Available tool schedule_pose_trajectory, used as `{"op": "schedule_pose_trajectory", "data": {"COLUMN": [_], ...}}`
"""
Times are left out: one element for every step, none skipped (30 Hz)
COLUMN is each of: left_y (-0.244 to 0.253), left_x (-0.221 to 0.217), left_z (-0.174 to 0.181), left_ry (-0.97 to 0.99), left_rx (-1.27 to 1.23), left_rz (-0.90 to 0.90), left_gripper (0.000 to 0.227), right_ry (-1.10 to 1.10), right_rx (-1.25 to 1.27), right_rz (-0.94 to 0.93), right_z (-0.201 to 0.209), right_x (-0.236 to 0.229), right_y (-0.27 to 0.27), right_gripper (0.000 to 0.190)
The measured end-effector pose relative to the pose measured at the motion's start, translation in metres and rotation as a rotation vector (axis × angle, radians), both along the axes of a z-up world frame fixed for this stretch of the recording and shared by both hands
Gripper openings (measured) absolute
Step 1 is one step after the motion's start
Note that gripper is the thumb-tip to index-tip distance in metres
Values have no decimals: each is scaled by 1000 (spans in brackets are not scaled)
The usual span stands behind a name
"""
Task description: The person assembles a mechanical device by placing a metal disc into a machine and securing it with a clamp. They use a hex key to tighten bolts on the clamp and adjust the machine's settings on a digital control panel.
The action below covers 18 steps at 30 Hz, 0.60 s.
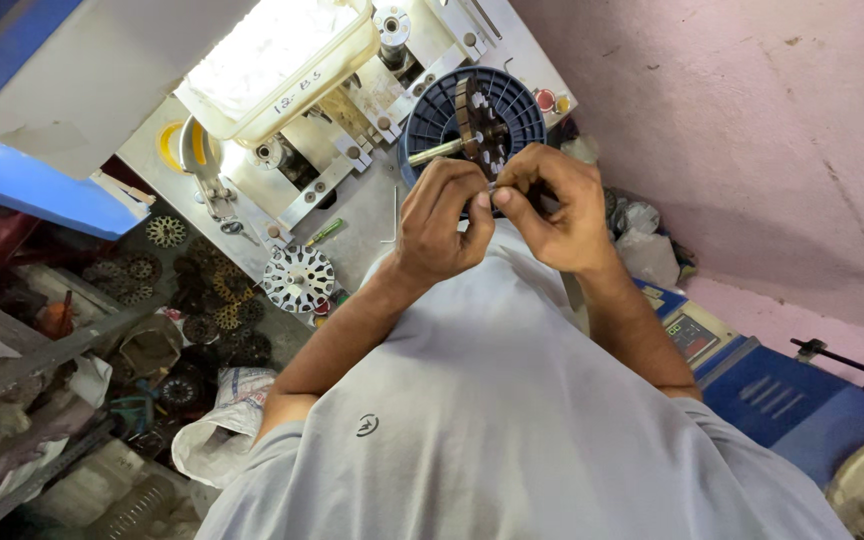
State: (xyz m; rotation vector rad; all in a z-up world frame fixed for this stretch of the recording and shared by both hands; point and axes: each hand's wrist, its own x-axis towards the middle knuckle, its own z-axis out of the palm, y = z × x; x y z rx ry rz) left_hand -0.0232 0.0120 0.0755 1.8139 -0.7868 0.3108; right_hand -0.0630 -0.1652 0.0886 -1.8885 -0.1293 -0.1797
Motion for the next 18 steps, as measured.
{"op": "schedule_pose_trajectory", "data": {"left_y": [1,2,3,4,5,6,5,5,4,2,-1,-3,-2,-2,-1,0,2,3], "left_x": [3,6,10,14,17,20,24,27,31,36,41,42,41,39,37,36,35,34], "left_z": [-3,-5,-7,-9,-9,-9,-9,-10,-12,-16,-22,-29,-35,-40,-45,-49,-52,-54], "left_ry": [-18,-36,-54,-53,-52,-50,-61,-72,-85,39,164,288,357,426,495,475,456,436], "left_rx": [6,12,17,21,25,29,64,99,134,141,147,153,146,139,131,109,88,67], "left_rz": [-7,-13,-18,-18,-17,-15,36,87,137,67,-2,-71,-71,-71,-69,-69,-68,-66], "left_gripper": [10,9,9,12,15,18,36,56,78,94,110,127,124,121,119,118,117,116], "right_ry": [-40,-80,-119,-107,-95,-82,-73,-63,-56,-58,-60,-61,-56,-51,-45,-50,-53,-56], "right_rx": [-19,-39,-59,-75,-89,-103,-106,-109,-112,-124,-136,-148,-160,-171,-182,-178,-172,-165], "right_rz": [4,8,13,2,-7,-16,-39,-61,-84,-85,-85,-85,-75,-65,-52,-30,-7,15], "right_z": [3,5,8,9,8,6,3,-1,-5,-10,-15,-18,-20,-21,-22,-20,-18,-16], "right_x": [2,5,7,10,14,18,23,29,35,41,47,51,54,56,59,60,60,60], "right_y": [2,3,3,2,2,1,0,-1,-2,-2,-2,-3,-3,-3,-3,-3,-3,-3], "right_gripper": [11,15,19,18,17,16,16,16,16,16,16,16,16,17,17,17,17,17]}}
